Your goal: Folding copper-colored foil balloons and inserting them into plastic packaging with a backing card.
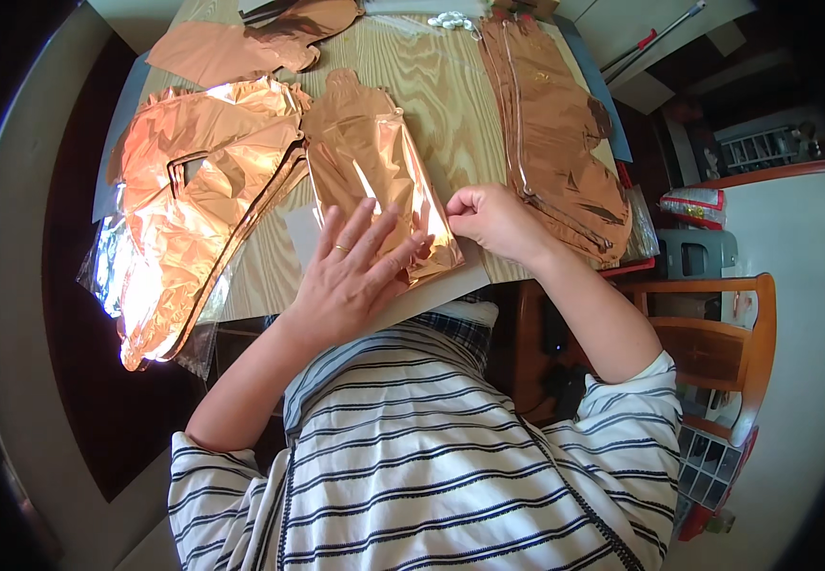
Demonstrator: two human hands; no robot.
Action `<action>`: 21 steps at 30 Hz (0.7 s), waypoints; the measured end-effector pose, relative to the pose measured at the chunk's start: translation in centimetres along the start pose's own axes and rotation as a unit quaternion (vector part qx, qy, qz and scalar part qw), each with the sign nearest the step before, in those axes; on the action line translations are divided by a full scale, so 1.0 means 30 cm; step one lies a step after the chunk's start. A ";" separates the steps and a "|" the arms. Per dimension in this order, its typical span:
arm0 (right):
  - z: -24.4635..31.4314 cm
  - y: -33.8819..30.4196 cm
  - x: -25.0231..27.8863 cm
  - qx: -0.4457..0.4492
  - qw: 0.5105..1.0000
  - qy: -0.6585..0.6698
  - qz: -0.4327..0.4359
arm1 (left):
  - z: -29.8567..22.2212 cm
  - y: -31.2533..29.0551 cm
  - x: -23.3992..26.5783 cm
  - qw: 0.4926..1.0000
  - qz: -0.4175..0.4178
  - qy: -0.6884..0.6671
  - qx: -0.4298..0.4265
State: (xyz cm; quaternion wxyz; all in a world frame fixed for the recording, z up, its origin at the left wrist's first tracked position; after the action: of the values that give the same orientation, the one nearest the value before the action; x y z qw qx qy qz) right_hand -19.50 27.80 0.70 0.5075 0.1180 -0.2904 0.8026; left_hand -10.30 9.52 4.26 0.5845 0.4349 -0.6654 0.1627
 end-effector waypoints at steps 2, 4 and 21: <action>-0.006 0.005 0.005 -0.005 1.000 -0.023 -0.010 | -0.003 0.009 -0.020 0.998 0.052 -0.029 -0.018; -0.007 0.006 0.007 -0.003 0.998 -0.051 -0.022 | -0.003 0.009 -0.035 0.996 0.078 -0.027 -0.041; 0.229 -0.304 -0.027 0.385 0.847 -0.283 -0.235 | -0.016 -0.001 -0.043 0.995 0.072 0.003 -0.068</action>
State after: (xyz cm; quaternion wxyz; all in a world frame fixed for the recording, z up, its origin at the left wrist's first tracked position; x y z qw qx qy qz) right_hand -11.79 26.06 8.99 0.4906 0.5901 -0.0530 0.6389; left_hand -10.05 10.33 3.19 0.6013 0.3444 -0.7029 0.1605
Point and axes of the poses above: each hand's wrist, its own y-axis towards the middle knuckle, its own x-axis out of the back of the hand, z = x × y, the point moved 8 cm from there along y, towards the middle knuckle, and after that the axes turned 2 degrees about -z, right-handed, at the moved point
